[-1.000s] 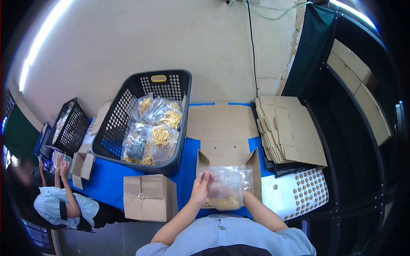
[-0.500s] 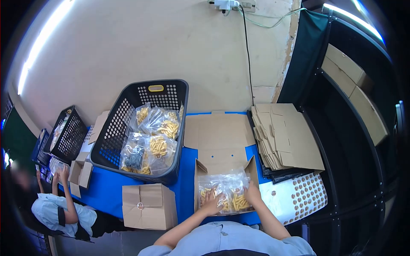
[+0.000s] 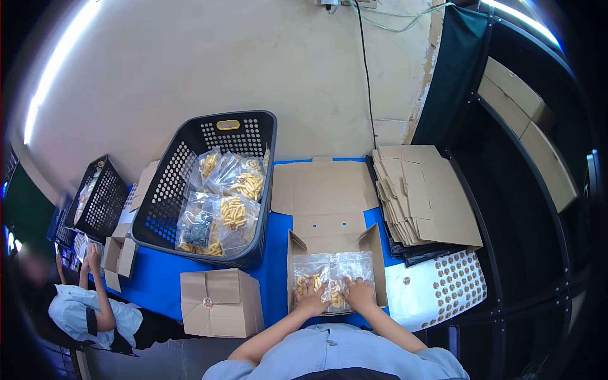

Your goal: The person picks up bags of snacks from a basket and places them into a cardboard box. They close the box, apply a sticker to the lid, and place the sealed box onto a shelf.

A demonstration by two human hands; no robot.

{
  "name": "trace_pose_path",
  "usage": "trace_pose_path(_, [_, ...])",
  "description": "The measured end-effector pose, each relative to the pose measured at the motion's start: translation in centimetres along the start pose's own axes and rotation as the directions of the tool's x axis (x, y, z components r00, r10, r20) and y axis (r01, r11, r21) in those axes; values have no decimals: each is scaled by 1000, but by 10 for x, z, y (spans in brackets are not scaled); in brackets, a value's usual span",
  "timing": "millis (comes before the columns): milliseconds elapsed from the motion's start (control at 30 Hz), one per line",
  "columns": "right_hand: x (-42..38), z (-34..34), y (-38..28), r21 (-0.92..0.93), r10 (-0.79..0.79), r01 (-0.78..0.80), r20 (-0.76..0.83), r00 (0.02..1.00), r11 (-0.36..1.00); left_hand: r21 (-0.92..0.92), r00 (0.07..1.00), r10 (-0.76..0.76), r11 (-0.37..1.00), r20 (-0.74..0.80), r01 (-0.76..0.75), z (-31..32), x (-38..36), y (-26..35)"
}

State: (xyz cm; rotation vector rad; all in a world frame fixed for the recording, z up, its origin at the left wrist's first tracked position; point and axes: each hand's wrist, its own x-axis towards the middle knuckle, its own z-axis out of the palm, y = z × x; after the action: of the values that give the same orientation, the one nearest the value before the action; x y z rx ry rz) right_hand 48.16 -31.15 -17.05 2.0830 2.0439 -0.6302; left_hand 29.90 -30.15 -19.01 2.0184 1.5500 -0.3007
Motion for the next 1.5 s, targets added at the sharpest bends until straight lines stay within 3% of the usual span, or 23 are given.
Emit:
trace_pose_path(100, [1,3,-3,-3,15,-15,-5,1000,1000,-160,997,67,985,48,-59,-15,0,0])
trace_pose_path(133, [1,5,-3,-12,-6,6,-3,1000,1000,-153,968,234,957,-94,-246,-31,-10,0])
trace_pose_path(167, [-1,8,-2,-51,-43,37,-117,992,998,-163,971,213,960,-105,-228,-59,-26,5])
trace_pose_path(233, [2,8,-1,-97,-103,84,-216,971,992,-317,835,511,773,-202,-550,-132,-68,20])
trace_pose_path(333, [9,-14,-6,78,-166,198,-303,939,977,-306,749,598,684,-284,-662,-220,-127,30])
trace_pose_path(433, [14,-37,-19,276,-139,237,-334,932,931,-150,732,474,782,-489,-606,-281,-157,19])
trace_pose_path(500, [16,-56,-28,277,-171,267,-326,930,923,-40,624,370,839,-688,-542,-308,-145,-4])
trace_pose_path(567, [22,-76,-36,278,-249,397,-444,861,875,-137,678,168,918,-716,-373,-337,-128,-31])
trace_pose_path(633, [29,-107,-49,246,-299,469,-507,808,849,-112,583,187,892,-791,-438,-354,-85,-81])
trace_pose_path(733, [46,-162,-73,151,-368,526,-556,745,837,-184,671,108,919,-733,-349,-377,-37,-140])
trace_pose_path(767, [53,-181,-85,145,-374,529,-555,743,836,-337,850,-25,924,-526,-181,-382,-19,-158])
trace_pose_path(833, [68,-219,-116,54,-494,682,-647,580,729,-416,988,-149,901,-28,124,-381,7,-175])
trace_pose_path(933, [86,-264,-181,19,-608,868,-706,363,496,-361,831,-51,885,553,295,-333,64,-196])
trace_pose_path(1033, [127,-275,-241,-142,-737,931,-654,167,337,-296,746,6,920,666,257,-267,79,-204])
trace_pose_path(1067, [135,-274,-260,-140,-752,937,-640,160,319,-122,696,-68,968,714,220,-256,70,-198])
trace_pose_path(1100, [142,-272,-277,-19,-801,934,-521,296,357,58,649,-153,985,746,165,-252,66,-197])
trace_pose_path(1133, [149,-268,-288,91,-826,906,-381,415,413,84,545,-208,966,812,244,-252,65,-202])
trace_pose_path(1267, [196,-209,-302,119,-816,866,-291,499,486,174,476,-355,907,804,384,-258,69,-223])
trace_pose_path(1300, [201,-214,-301,149,-766,776,-130,629,613,106,702,-403,898,587,427,-263,70,-230])
trace_pose_path(1333, [202,-219,-300,147,-680,669,40,732,728,25,847,-433,894,308,447,-268,73,-237])
trace_pose_path(1367, [199,-220,-298,146,-683,671,58,728,727,-58,896,-444,895,-1,443,-271,75,-242])
trace_pose_path(1433, [189,-224,-296,155,-754,756,-85,651,636,41,753,-423,859,-504,511,-296,67,-243])
trace_pose_path(1500, [195,-214,-296,169,-773,779,-116,624,604,-47,701,-527,814,-481,580,-298,65,-252])
